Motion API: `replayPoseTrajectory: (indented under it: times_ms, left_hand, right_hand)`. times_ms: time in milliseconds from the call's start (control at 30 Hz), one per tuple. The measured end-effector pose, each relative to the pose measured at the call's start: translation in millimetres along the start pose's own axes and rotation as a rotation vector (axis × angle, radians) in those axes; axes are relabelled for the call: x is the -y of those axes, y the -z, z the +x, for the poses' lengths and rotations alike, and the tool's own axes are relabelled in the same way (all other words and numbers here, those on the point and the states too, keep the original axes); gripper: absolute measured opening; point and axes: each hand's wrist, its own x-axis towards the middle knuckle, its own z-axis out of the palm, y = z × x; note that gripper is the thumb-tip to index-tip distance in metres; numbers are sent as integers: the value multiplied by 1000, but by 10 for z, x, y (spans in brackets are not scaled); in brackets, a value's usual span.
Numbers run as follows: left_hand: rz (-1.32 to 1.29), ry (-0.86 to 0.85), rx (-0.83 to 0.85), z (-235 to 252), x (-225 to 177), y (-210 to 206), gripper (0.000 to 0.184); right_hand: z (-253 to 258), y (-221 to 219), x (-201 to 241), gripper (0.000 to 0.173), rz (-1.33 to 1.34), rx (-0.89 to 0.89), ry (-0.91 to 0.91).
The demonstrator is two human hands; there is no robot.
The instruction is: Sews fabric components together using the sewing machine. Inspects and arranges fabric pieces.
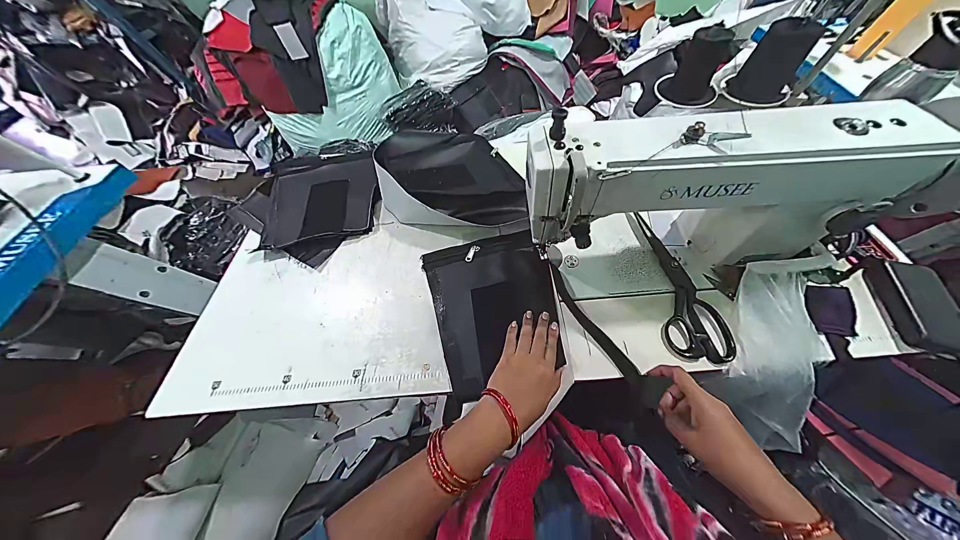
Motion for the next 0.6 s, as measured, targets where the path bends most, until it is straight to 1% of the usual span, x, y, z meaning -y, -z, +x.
replayPoseTrajectory:
  times_ms: [33, 100, 133, 167, 200, 233, 267, 300, 333, 400, 467, 533, 600]
  left_hand:
    - [14, 9, 3, 7, -25, -1, 61]
    - [43, 19, -24, 20, -55, -19, 57]
    - [54, 22, -24, 25, -64, -18, 56]
    - [59, 28, -8, 29, -70, -5, 56]
    - [60, 29, 6, 28, -72, 8, 55]
    - [62, 28, 3, 27, -70, 9, 55]
    - [65, 25, -15, 22, -66, 2, 54]
    - [67, 24, -27, 21, -64, 8, 54]
    - [56, 37, -7, 24, -70, 38, 54]
    - [46, 71, 54, 28, -97, 94, 55]
    - [31, 103, 117, 36, -138, 146, 55]
    - [26, 118, 162, 51, -181, 186, 56]
    - [28, 120, 171, 65, -205, 193, 55]
  right_hand:
    - [-77, -23, -53, 36, -60, -104, 59]
    - [-154, -126, -45, 25, -72, -306, 203]
    - [-167, -181, 29, 25, 12, -311, 248]
    - [-168, -236, 124, 27, 145, -212, 250]
    - [-146, -286, 234, 31, 295, -20, 194]
    - [-71, -337, 337, 34, 433, 222, 89]
    - [36, -423, 402, 37, 542, 420, -12]
    - [140, -551, 428, 37, 644, 523, -76]
    - [215, -691, 438, 30, 740, 546, -112]
    - [279, -897, 458, 19, 910, 526, -174]
    - [288, -1013, 478, 10, 999, 510, -192]
    - [281, -1029, 496, 8, 1016, 496, -165]
    - [284, -1045, 469, 9, 1027, 495, -118]
